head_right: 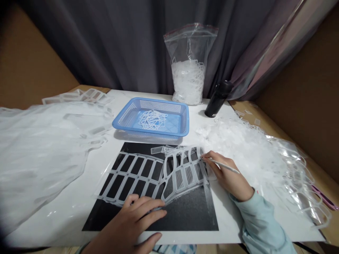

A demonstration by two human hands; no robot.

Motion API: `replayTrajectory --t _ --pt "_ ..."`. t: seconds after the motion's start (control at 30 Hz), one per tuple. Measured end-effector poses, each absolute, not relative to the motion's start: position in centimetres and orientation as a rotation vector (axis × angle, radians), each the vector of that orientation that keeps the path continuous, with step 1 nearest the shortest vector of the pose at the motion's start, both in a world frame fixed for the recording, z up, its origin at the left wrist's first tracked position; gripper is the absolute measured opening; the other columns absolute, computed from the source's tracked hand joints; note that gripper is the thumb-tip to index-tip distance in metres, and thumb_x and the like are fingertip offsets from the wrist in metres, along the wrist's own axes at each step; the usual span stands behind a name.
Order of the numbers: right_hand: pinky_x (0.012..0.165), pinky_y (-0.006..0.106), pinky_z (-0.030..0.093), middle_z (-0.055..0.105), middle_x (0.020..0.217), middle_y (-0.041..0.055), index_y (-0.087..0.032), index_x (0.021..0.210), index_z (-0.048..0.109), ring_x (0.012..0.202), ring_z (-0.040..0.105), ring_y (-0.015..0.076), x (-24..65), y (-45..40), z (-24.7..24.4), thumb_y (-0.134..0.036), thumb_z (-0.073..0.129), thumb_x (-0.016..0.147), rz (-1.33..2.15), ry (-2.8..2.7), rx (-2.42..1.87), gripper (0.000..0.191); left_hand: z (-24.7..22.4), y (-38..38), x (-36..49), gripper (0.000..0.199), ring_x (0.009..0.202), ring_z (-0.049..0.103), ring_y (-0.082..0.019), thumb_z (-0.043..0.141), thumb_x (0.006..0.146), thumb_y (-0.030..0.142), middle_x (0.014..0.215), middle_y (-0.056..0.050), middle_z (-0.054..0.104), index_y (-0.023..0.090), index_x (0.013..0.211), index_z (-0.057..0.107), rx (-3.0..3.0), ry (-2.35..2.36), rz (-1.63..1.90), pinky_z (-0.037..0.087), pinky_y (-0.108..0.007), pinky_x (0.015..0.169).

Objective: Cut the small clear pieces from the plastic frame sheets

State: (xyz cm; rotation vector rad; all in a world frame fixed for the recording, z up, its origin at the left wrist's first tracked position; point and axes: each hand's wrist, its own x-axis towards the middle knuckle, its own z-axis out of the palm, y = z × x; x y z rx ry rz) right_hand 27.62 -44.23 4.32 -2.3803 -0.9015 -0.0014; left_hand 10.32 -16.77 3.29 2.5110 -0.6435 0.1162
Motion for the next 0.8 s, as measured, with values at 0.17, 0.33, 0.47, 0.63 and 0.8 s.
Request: replayTrajectory --t 0.17,0.33,0.47,0.63,0.8 --pt "0.072 0.028 0.048 0.067 0.101 0.007 -0.02 0.106 0.059 0.085 0.066 0.0195 27.54 -44.09 4.5 -0.033 0.043 0.103 -0.032 -0.879 -2.386 0.021 3.44 -16.73 10.34 0.027 0.101 0.06 -0.018 0.066 0.088 0.031 0.119 0.002 0.064 0.024 0.114 0.06 2.53 -0.652 0.125 0.039 -0.038 0.085" --pt "0.072 0.028 0.048 0.067 0.103 0.0065 -0.021 0.105 0.057 0.084 0.066 0.0189 27.32 -43.76 4.66 -0.031 0.041 0.104 -0.062 -0.894 -2.389 0.019 3.4 -16.76 10.25 0.027 0.101 0.06 -0.019 0.066 0.089 0.032 0.119 0.001 0.065 0.024 0.114 0.06 2.515 -0.643 0.129 0.039 -0.038 0.085" --pt "0.072 0.028 0.048 0.068 0.101 0.0064 -0.02 0.103 0.057 0.083 0.067 0.0191 27.22 -43.75 4.64 -0.03 0.041 0.104 -0.124 -0.875 -2.427 0.018 3.44 -16.7 10.17 0.026 0.102 0.06 -0.02 0.063 0.091 0.032 0.121 0.0 0.064 0.024 0.115 0.06 2.491 -0.63 0.123 0.038 -0.039 0.087" --pt "0.073 0.028 0.049 0.068 0.102 0.0066 -0.021 0.103 0.058 0.085 0.067 0.0202 27.19 -43.89 4.57 -0.03 0.044 0.102 -0.229 -0.855 -2.451 0.016 3.53 -16.68 10.28 0.027 0.104 0.06 -0.021 0.064 0.091 0.034 0.123 0.0 0.063 0.025 0.116 0.06 2.495 -0.611 0.089 0.038 -0.039 0.088" --pt "0.07 0.03 0.05 0.069 0.101 0.0076 -0.02 0.101 0.06 0.085 0.067 0.0224 27.26 -43.81 4.84 -0.034 0.047 0.101 -0.278 -0.75 -2.422 0.019 3.43 -16.65 10.26 0.028 0.105 0.06 -0.02 0.065 0.089 0.032 0.123 0.0 0.063 0.025 0.116 0.06 2.538 -0.642 0.096 0.039 -0.038 0.089"
